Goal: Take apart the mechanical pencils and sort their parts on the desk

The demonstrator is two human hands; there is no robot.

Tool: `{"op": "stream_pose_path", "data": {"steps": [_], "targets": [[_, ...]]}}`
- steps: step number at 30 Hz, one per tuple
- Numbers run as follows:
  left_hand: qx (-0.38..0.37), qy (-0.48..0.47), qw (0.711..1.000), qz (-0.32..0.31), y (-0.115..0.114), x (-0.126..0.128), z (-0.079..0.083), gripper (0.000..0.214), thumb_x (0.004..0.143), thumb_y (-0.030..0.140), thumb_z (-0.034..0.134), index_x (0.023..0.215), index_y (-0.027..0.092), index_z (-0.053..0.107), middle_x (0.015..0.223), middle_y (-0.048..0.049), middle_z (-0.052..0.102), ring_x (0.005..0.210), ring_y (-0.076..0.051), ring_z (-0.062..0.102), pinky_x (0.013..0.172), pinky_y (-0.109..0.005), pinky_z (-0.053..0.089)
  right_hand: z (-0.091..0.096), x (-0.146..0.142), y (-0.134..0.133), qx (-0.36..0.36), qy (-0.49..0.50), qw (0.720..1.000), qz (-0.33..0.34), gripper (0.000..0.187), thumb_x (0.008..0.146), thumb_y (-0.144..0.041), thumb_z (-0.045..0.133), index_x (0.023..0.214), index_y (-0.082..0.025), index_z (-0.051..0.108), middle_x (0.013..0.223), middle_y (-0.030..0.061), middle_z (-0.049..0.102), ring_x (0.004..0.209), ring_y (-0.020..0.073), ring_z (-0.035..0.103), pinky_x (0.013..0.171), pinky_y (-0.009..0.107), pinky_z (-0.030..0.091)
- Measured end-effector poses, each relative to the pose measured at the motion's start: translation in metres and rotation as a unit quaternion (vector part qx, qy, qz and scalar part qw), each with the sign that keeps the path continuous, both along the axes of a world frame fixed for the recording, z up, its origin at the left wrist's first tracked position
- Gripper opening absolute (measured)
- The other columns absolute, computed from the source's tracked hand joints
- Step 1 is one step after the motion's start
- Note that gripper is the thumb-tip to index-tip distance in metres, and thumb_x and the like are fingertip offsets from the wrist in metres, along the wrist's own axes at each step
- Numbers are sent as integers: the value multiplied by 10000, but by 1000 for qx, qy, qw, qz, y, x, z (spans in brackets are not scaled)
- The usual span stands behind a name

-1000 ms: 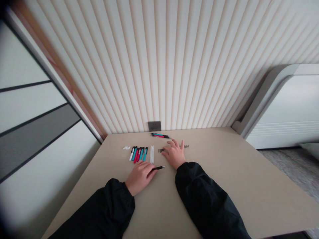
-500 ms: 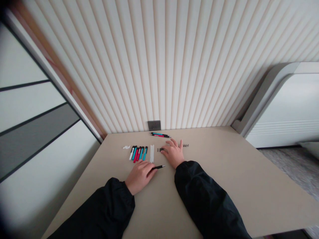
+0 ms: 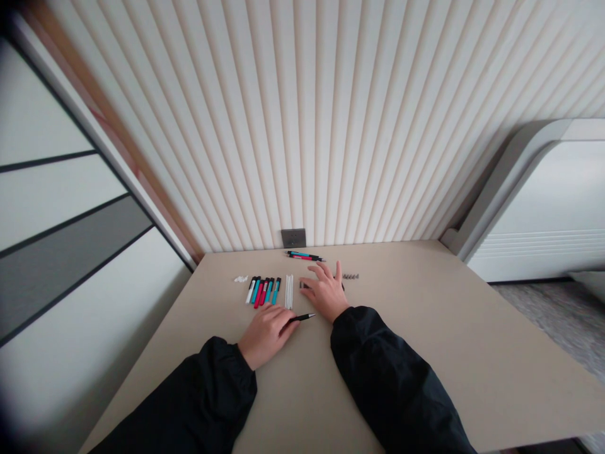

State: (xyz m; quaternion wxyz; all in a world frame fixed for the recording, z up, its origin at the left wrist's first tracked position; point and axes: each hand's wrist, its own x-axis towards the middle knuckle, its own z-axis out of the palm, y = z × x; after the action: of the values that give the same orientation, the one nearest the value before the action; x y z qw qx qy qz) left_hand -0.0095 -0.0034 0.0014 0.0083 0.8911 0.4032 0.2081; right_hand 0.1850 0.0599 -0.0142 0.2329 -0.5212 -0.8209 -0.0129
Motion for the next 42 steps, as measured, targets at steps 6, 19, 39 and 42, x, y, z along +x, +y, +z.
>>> {"op": "stream_pose_path", "data": {"steps": [6,19,39,42], "targets": [[-3,-1,1000,2,0,0,-1,140,920,266,521,848,188,613,780,-29,651,770,-183,602,745,-334,402,-3,-2,-2,21,-2,1000,21,209,905,-415,549,1041,-359,698,1297,44,546,1300,291,364,1084,652,13],[6,-54,996,74,-1,-2,3,109,919,258,522,848,197,578,776,-11,648,734,-187,592,712,-326,396,11,4,-23,54,170,983,45,224,949,-280,469,967,-230,687,993,62,682,1034,215,565,1033,463,293],[-10,-70,997,13,-2,-2,3,129,943,223,449,885,185,558,790,-41,622,739,-197,558,698,-334,417,16,1,-56,-60,263,957,106,355,971,-316,427,670,-191,569,642,11,571,645,141,530,626,244,378],[-14,-61,998,1,-1,-3,3,164,952,217,416,882,176,559,784,-48,618,730,-193,557,697,-334,420,17,1,-57,-49,256,958,122,342,970,-301,435,676,-191,571,643,14,568,645,143,523,624,247,383]]}}
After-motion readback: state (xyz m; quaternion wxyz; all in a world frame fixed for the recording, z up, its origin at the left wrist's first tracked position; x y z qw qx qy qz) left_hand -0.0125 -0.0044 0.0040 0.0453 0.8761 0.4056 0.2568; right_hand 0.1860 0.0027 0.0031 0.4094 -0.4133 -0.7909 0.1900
